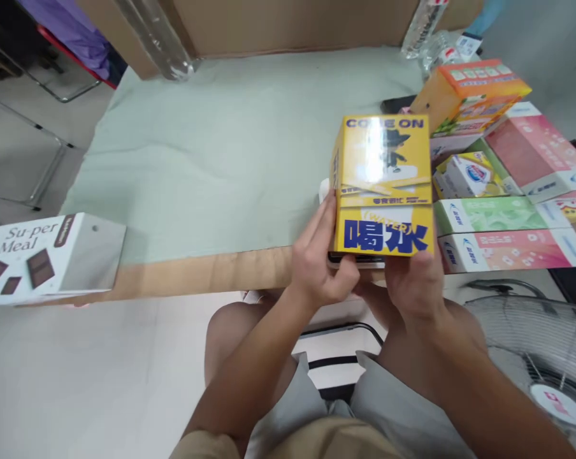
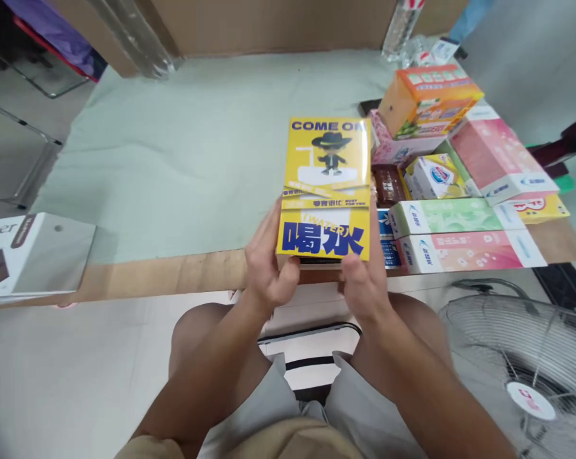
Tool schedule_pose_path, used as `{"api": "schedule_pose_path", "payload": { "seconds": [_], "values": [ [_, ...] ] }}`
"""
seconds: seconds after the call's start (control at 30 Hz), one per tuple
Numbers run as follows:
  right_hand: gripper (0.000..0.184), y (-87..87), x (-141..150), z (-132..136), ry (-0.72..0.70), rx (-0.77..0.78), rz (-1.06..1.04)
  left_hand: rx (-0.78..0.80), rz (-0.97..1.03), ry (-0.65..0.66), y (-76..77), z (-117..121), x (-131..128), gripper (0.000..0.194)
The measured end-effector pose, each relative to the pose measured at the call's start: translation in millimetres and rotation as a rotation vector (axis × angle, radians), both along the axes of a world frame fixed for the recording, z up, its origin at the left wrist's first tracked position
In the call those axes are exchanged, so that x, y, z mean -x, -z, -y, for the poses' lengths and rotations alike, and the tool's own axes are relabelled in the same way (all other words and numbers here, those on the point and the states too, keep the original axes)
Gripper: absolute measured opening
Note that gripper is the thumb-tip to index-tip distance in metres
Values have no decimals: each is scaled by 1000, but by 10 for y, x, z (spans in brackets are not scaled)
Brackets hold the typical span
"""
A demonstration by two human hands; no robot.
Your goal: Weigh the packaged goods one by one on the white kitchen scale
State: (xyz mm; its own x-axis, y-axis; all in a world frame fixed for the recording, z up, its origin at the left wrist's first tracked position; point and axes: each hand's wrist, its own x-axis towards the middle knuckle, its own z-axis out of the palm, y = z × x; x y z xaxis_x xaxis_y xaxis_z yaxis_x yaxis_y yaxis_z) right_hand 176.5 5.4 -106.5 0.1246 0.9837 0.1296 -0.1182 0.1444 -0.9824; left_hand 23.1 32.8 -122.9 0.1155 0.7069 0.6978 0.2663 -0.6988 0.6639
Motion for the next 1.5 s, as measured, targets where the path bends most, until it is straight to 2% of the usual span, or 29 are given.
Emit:
{"api": "schedule_pose_path", "payload": {
  "seconds": [0.1, 0.17, 0.27, 0.33, 0.43, 0.5, 0.63, 0.77, 0.9, 1.03, 1.17, 1.33, 1.43, 1.5],
  "values": [
    [51, -231, 225, -176, 29, -20, -57, -37, 128, -109, -65, -29, 80, 65],
    [43, -402, 437, -348, 1, -22, -74, -38, 205, -210, -135, -87, 245, 65],
    [31, -570, 827, -658, -85, -7, -131, 12, 286, -337, -276, -168, 657, 60],
    [25, -583, 1124, -884, -161, 35, -157, 70, 357, -436, -379, -184, 1017, 57],
    [26, -475, 1641, -1240, -277, 121, -113, 126, 482, -674, -495, -132, 1616, 40],
    [32, -368, 2041, -1486, -395, 186, -54, 160, 519, -842, -520, -63, 2000, 27],
    [40, -155, 2916, -1987, -612, 244, 36, 233, 490, -1086, -433, 52, 2578, 24],
    [45, 82, 3701, -2392, -801, 221, 108, 289, 463, -1261, -281, 76, 2837, 27],
    [42, 273, 4237, -2530, -887, 175, 91, 450, 470, -1257, -224, 127, 2922, 31],
    [34, 309, 4468, -2449, -991, 193, 64, 492, 478, -1131, -290, 254, 2947, 16],
    [33, 299, 4531, -2366, -1029, 264, 42, 512, 472, -1131, -406, 325, 2945, 13],
    [28, 273, 4695, -2350, -1069, 262, 84, 609, 489, -1101, -481, 316, 2972, 23],
    [31, 121, 4556, -2223, -872, 196, 136, 529, 524, -1150, -511, 319, 2956, 23],
    [37, -48, 4157, -2004, -665, 67, 96, 358, 566, -1186, -563, 322, 2900, 22]
  ]
}}
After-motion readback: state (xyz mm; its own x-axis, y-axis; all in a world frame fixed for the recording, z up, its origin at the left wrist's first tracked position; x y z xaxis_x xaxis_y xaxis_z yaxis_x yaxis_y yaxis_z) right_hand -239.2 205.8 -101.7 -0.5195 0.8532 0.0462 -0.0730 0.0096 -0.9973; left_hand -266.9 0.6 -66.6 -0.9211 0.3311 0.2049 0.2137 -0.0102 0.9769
